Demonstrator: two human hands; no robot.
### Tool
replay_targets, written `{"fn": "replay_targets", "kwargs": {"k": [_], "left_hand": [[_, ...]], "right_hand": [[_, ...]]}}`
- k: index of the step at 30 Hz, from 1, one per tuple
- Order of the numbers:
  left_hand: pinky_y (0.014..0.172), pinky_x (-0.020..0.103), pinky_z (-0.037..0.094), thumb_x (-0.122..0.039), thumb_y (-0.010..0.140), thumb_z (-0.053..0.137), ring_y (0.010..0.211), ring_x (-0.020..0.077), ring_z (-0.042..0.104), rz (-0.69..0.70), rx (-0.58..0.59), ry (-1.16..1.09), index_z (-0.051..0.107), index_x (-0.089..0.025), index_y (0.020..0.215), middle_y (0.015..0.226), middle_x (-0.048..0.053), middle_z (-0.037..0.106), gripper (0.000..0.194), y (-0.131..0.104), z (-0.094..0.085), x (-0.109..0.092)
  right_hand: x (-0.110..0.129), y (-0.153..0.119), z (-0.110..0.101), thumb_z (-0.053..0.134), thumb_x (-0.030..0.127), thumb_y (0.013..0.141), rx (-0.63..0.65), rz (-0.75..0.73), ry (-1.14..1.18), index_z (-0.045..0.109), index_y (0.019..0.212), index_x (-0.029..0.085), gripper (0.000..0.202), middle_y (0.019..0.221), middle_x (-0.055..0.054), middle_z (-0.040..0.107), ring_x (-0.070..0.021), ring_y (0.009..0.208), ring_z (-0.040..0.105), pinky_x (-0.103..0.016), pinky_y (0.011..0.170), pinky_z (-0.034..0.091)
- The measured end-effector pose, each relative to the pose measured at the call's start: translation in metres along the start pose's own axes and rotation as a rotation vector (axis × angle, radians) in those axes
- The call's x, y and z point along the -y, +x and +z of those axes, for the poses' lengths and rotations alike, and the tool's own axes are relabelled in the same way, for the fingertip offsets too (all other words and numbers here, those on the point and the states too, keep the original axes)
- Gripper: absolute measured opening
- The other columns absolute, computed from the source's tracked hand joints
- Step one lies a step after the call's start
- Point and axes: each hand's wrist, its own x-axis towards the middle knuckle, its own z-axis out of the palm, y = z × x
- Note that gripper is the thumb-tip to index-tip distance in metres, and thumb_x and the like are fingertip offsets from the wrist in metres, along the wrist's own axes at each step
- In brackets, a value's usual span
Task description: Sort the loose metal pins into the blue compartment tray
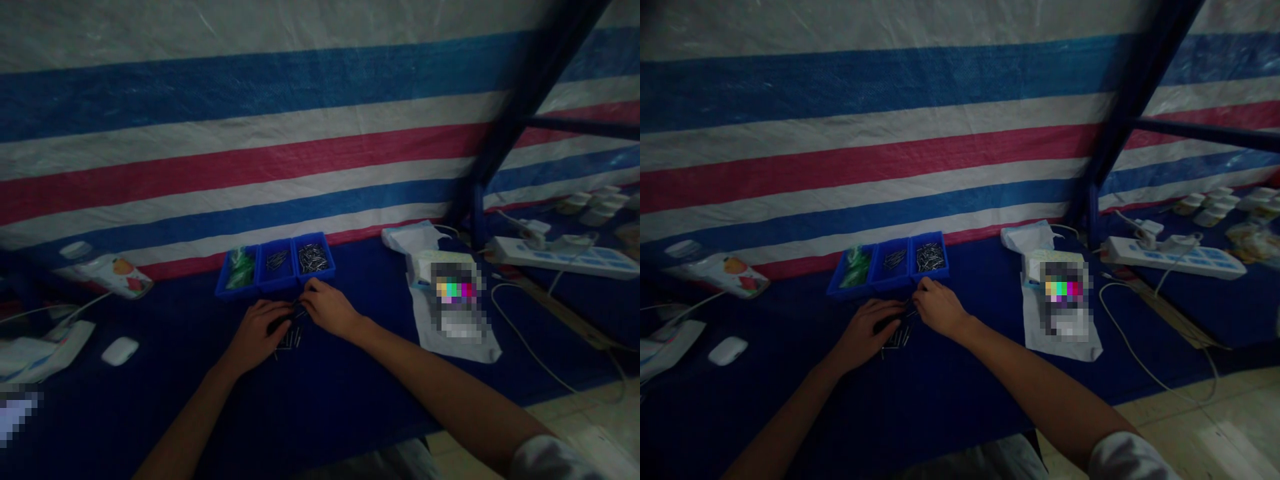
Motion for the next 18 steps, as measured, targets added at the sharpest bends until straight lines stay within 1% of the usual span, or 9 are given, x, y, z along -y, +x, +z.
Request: {"fn": "replay_targets", "kwargs": {"k": [6, 10, 14, 16, 18], "left_hand": [[0.093, 0.046, 0.047, -0.03, 0.089, 0.058, 0.104, 0.0246, 0.06, -0.007, -0.012, -0.009, 0.069, -0.024, 0.106, 0.111, 0.006, 0.07, 0.022, 0.0, 0.0, 0.001], [0.093, 0.046, 0.047, -0.031, 0.089, 0.057, 0.104, 0.0245, 0.061, -0.002, -0.012, -0.01, 0.069, -0.023, 0.106, 0.111, 0.006, 0.069, 0.022, 0.0, 0.0, 0.001], [0.094, 0.046, 0.046, -0.031, 0.09, 0.056, 0.105, 0.0246, 0.06, -0.018, 0.0, -0.012, 0.068, -0.022, 0.106, 0.111, 0.006, 0.068, 0.022, 0.0, -0.001, 0.0], [0.095, 0.046, 0.046, -0.032, 0.091, 0.055, 0.106, 0.0244, 0.059, -0.024, -0.004, -0.016, 0.068, -0.022, 0.106, 0.111, 0.006, 0.068, 0.022, 0.0, -0.002, -0.001], [0.095, 0.045, 0.046, -0.032, 0.092, 0.055, 0.106, 0.0242, 0.059, -0.03, -0.019, -0.021, 0.068, -0.021, 0.105, 0.11, 0.006, 0.067, 0.022, 0.0, -0.002, 0.0]], "right_hand": [[-0.007, 0.0, 0.003, 0.045, 0.017, 0.093, -0.042, -0.006, 0.065, 0.067, 0.097, 0.015, 0.023, 0.097, -0.008, 0.064, -0.0152, 0.087, 0.059, -0.028, 0.08, 0.045], [-0.011, -0.001, -0.002, 0.053, 0.014, 0.086, -0.096, 0.01, 0.149, 0.067, 0.091, 0.016, 0.014, 0.089, -0.005, 0.067, -0.0156, 0.085, 0.059, -0.028, 0.079, 0.044], [-0.013, -0.001, -0.008, 0.061, 0.012, 0.08, -0.176, 0.04, 0.233, 0.065, 0.081, 0.017, 0.007, 0.081, -0.003, 0.066, -0.0146, 0.079, 0.058, -0.027, 0.075, 0.045], [-0.013, -0.001, -0.01, 0.063, 0.015, 0.081, -0.192, 0.026, 0.239, 0.064, 0.079, 0.017, 0.003, 0.081, -0.003, 0.066, -0.0156, 0.08, 0.059, -0.029, 0.076, 0.046], [-0.013, -0.003, -0.011, 0.062, 0.018, 0.084, -0.204, 0.004, 0.243, 0.065, 0.084, 0.017, 0.003, 0.086, -0.005, 0.068, -0.0173, 0.085, 0.06, -0.031, 0.079, 0.047]]}}
